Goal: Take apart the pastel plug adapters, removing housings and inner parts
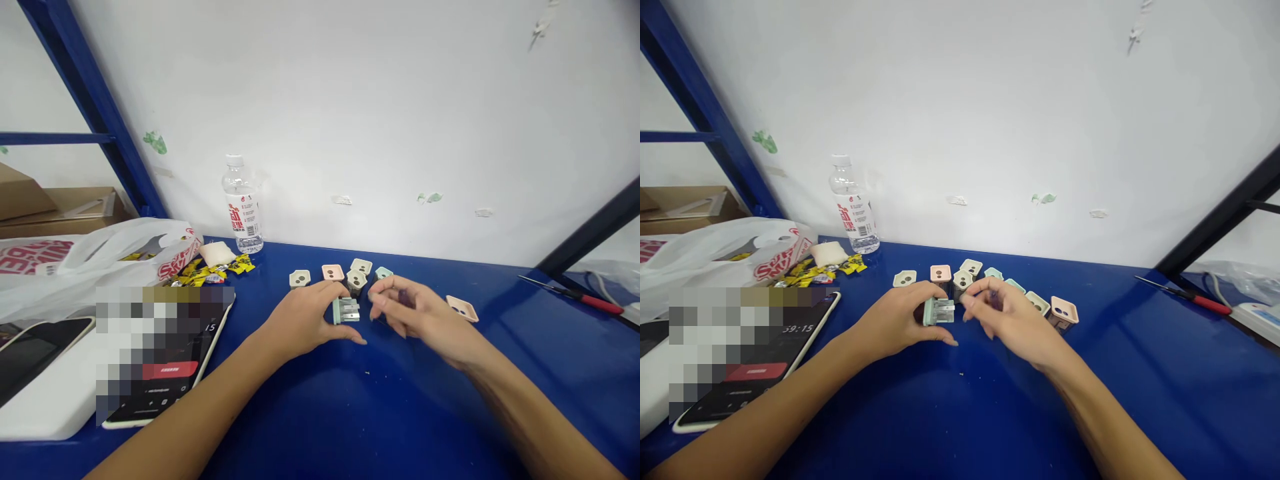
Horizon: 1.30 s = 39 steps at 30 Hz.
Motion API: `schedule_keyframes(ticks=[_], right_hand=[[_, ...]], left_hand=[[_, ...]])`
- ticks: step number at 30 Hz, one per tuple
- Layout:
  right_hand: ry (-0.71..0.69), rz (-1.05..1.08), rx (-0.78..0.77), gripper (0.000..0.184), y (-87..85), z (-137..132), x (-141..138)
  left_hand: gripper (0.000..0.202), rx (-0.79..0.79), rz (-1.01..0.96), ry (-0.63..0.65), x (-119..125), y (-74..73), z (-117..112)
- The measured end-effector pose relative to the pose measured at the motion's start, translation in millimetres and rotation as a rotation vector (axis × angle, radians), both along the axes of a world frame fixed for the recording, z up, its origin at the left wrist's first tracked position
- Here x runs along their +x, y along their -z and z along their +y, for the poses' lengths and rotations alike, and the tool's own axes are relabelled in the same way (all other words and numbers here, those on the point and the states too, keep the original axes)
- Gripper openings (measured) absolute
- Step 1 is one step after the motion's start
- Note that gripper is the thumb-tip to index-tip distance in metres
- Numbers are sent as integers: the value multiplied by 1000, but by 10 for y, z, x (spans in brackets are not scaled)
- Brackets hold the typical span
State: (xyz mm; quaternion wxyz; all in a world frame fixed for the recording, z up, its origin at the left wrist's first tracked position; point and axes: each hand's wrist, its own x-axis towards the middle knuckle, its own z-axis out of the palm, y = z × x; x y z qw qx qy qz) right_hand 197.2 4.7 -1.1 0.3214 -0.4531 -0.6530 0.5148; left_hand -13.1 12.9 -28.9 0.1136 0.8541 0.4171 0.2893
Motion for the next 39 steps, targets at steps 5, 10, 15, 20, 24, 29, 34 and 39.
schedule_keyframes(ticks=[5,10,15,20,24,29,34,39], right_hand=[[70,155,9,48,-90,35,72],[160,-36,125,47,-70,54,86],[259,-266,153,55,-57,81,134],[114,-316,172,54,-95,56,135],[4,-452,176,57,-99,15,94],[-72,-415,120,57,-79,12,67],[-59,-386,125,58,-57,39,92],[-63,-385,129,58,-28,47,106]], left_hand=[[33,10,32,-85,-49,-48,12],[33,1,34,-112,-75,-84,18],[35,-3,2,-139,-93,-107,40],[32,-16,9,-100,-96,-119,29],[27,-32,28,-55,-79,-119,12],[23,-81,29,-27,-56,-122,2],[19,-101,11,24,-64,-109,-11],[19,-120,10,39,-71,-95,-27]])
